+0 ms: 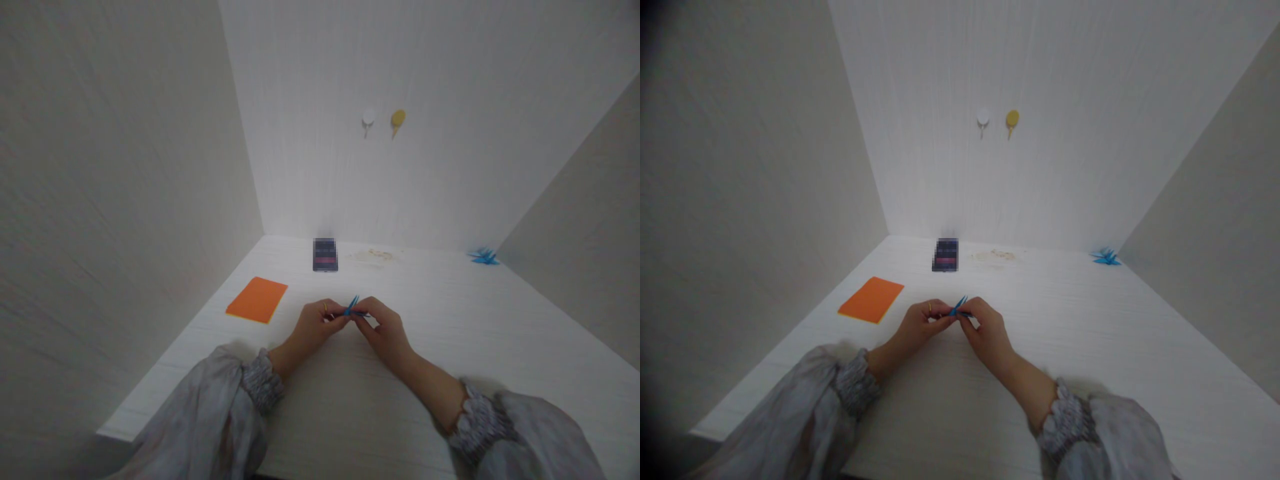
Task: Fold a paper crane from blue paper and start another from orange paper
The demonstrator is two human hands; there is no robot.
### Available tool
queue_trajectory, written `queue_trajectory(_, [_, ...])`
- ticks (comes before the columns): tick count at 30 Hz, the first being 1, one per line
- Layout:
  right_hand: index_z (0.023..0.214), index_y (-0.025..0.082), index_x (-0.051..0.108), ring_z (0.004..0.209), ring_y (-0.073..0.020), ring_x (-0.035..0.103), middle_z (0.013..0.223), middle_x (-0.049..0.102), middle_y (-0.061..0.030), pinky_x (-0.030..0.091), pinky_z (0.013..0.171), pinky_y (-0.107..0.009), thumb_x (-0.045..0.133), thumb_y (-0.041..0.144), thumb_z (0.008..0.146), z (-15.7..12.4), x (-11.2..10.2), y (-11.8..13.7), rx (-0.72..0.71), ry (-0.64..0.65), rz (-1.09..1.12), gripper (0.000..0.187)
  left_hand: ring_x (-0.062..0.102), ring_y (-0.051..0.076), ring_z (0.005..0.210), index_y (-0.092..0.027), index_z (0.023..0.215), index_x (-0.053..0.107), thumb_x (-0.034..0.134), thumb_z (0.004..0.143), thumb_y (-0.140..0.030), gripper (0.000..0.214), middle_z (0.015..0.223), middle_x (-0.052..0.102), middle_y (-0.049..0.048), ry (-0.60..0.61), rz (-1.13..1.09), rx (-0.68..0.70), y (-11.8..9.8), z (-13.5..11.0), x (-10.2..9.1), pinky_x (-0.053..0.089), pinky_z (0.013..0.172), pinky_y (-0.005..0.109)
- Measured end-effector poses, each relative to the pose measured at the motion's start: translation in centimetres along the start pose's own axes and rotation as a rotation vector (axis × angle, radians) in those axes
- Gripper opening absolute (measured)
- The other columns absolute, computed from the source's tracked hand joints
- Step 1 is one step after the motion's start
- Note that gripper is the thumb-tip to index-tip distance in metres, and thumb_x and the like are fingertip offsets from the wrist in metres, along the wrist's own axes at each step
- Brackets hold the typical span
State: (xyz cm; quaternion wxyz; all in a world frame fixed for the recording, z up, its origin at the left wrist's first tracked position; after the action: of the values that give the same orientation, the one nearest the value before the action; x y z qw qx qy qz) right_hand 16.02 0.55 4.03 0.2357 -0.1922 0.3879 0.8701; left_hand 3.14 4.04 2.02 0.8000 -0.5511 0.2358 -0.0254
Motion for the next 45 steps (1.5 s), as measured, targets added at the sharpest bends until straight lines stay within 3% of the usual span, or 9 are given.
queue_trajectory(24, [0.077,0.020,0.059,0.068,-0.0146,0.057,0.072,0.060,-0.0028,0.048,0.063,-0.027,0.050,0.018,0.077,0.0,-0.1,0.2,-0.029,-0.027,-0.018,0.009,0.049,0.011,0.062,-0.016,0.077,0.068,0.056,0.073,-0.032,0.020,0.065,0.054,0.0007,-0.005,-0.044,-0.003,0.3,-0.1,0.0,0.038,0.057,0.021])
queue_trajectory(29, [0.084,0.021,0.060,0.072,-0.0152,0.058,0.076,0.062,-0.0034,0.049,0.065,-0.027,0.051,0.021,0.078,0.0,-0.2,0.0,0.012,-0.050,0.017,0.011,0.050,0.011,0.059,-0.015,0.076,0.067,0.059,0.069,-0.029,0.018,0.063,0.058,0.0009,-0.102,-0.113,-0.054,0.9,0.0,-0.2,0.038,0.055,0.020])
queue_trajectory(35, [0.080,0.020,0.061,0.070,-0.0157,0.059,0.074,0.063,-0.0031,0.048,0.064,-0.027,0.051,0.020,0.078,-0.2,-0.5,-0.3,0.046,-0.063,-0.047,0.010,0.056,0.012,0.061,-0.014,0.076,0.066,0.061,0.064,-0.025,0.017,0.068,0.064,0.0028,-0.094,-0.194,-0.131,1.5,0.0,0.2,0.042,0.057,0.022])
queue_trajectory(40, [0.082,0.021,0.060,0.071,-0.0153,0.059,0.076,0.063,-0.0027,0.048,0.064,-0.027,0.050,0.020,0.079,-0.3,-0.6,-0.1,-0.014,-0.089,-0.055,0.011,0.057,0.013,0.061,-0.012,0.076,0.064,0.064,0.062,-0.024,0.019,0.070,0.065,0.0047,-0.077,-0.217,-0.141,1.5,-0.1,0.3,0.043,0.057,0.022])
queue_trajectory(45, [0.084,0.020,0.060,0.073,-0.0149,0.059,0.079,0.064,-0.0045,0.048,0.066,-0.027,0.049,0.017,0.079,-0.3,-0.4,0.4,-0.103,-0.085,-0.100,0.012,0.054,0.012,0.057,-0.012,0.073,0.063,0.065,0.061,-0.034,0.025,0.064,0.063,0.0034,-0.063,-0.168,-0.176,1.5,-0.1,0.3,0.040,0.052,0.021])
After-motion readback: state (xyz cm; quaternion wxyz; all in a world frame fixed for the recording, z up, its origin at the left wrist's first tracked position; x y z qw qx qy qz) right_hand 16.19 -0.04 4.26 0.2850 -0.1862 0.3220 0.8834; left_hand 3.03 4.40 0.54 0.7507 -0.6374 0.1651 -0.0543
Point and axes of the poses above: each hand's wrist, its own z-axis towards the middle knuckle, its own x-axis out of the palm, y = z × x, the point moved 5 cm from there along z, towards the middle knuckle
